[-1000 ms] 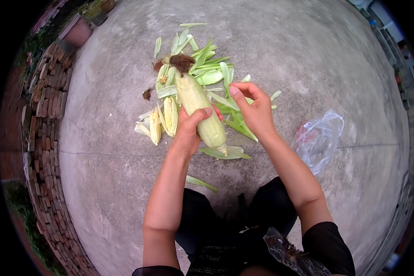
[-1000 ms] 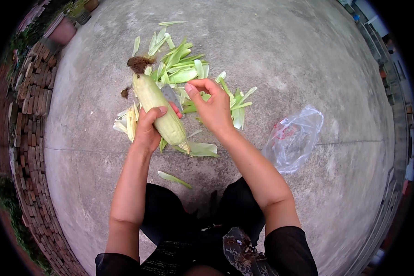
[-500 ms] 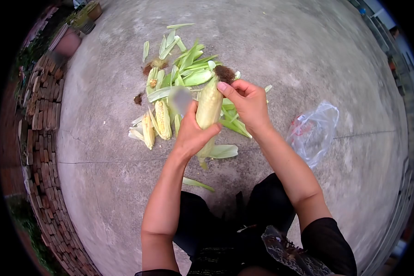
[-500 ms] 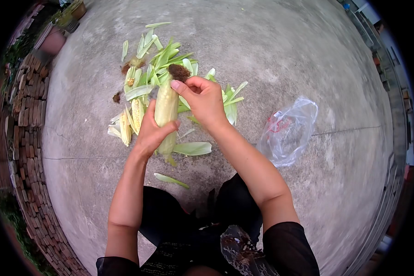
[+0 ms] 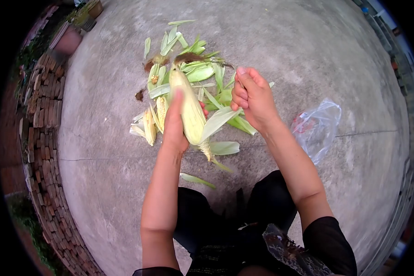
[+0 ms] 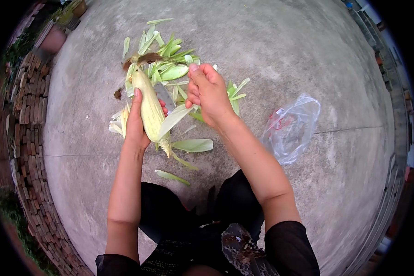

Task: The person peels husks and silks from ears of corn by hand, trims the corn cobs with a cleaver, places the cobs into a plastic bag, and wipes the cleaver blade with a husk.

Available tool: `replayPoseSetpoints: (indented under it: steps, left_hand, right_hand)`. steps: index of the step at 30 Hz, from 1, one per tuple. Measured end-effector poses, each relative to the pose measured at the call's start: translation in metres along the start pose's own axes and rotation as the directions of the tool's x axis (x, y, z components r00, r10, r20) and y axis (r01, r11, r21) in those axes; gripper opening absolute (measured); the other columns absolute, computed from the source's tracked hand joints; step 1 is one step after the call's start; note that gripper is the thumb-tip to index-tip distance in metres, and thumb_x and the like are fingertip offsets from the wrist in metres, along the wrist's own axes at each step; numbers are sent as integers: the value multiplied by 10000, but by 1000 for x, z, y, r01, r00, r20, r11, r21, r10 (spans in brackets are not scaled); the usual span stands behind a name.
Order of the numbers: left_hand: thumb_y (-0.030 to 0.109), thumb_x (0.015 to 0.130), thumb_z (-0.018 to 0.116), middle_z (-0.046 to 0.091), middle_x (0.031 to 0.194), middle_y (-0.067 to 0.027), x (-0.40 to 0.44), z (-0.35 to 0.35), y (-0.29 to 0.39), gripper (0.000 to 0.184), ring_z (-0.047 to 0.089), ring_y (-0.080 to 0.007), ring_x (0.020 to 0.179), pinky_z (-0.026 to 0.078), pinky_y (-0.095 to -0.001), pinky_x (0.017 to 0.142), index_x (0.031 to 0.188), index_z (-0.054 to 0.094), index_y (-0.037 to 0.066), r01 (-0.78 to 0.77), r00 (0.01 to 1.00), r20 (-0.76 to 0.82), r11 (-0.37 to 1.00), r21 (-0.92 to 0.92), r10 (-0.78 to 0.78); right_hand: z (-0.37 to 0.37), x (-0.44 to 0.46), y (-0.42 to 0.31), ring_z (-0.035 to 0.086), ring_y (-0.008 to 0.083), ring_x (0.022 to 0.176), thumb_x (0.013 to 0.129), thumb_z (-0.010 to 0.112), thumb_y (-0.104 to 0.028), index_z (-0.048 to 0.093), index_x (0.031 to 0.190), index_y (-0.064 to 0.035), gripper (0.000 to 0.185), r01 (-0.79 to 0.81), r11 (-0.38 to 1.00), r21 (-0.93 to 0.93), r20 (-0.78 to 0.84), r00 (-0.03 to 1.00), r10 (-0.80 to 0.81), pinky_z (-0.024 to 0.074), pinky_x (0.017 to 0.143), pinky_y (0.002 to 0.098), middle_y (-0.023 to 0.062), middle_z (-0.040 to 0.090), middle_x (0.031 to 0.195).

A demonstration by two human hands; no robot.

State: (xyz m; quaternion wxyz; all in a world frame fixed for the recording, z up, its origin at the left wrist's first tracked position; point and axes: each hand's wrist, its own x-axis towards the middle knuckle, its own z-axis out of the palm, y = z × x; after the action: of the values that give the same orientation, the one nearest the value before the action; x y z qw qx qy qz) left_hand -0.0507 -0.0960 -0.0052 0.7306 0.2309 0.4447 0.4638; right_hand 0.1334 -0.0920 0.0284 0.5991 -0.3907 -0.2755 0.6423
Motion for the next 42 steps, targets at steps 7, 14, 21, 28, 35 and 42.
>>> replayPoseSetpoints:
  steps: [7, 14, 21, 28, 35, 42]
  left_hand:
    - [554, 916, 422, 596, 845, -109, 12, -16, 13, 549, 601, -200, 701, 516, -312, 601, 1065, 524, 36, -53, 998, -41, 984, -173, 46]
    - [536, 907, 455, 557, 819, -125, 35, -29, 1, 526, 588, -247, 671, 502, -376, 563, 1032, 478, 26, -174, 950, -294, 964, -203, 109]
    - [511, 910, 476, 556, 827, -127, 49, -29, -8, 497, 587, -259, 667, 512, -403, 575, 1076, 469, 42, -185, 943, -322, 936, -301, 83]
    - [549, 907, 436, 565, 1100, -180, 57, -101, -1, 666, 605, -298, 914, 515, -429, 789, 1302, 363, 18, -390, 817, -561, 845, -366, 134]
    - [541, 915, 422, 583, 845, -165, 20, -56, 20, 590, 599, -304, 826, 525, -406, 778, 1111, 473, -13, -353, 930, -237, 865, -357, 281]
    - [521, 924, 418, 587, 848, -154, 10, -25, 18, 564, 603, -274, 825, 539, -388, 772, 1150, 475, 8, -297, 937, 31, 838, -457, 349]
  right_hand:
    - [29, -28, -12, 333, 16, 532, 935, 547, -181, 512, 787, -67, 191, 164, 726, -668, 177, 982, -59, 266, 474, 214, -45, 415, 583]
    - [63, -79, -21, 390, 45, 531, 903, 578, -116, 505, 792, -18, 165, 383, 595, -707, 357, 919, -167, 313, 471, 222, 13, 475, 599]
    - [63, -83, -11, 508, 270, 471, 871, 586, -80, 493, 814, -29, 120, 458, 508, -729, 386, 889, -248, 386, 455, 349, 129, 505, 577]
    - [52, -79, -45, 496, 138, 443, 877, 607, -113, 535, 810, -15, 139, 536, 462, -706, 292, 815, -500, 361, 424, 288, 87, 542, 593]
    - [9, -23, 29, 617, 282, 783, 853, 644, -321, 659, 804, 7, 332, 557, -9, -831, 533, 791, -301, 465, 671, 431, 161, 648, 816]
    - [29, -28, 59, 629, 314, 752, 803, 626, -553, 637, 845, 42, 596, 50, 400, -915, 244, 860, 449, 467, 642, 429, 176, 657, 829]
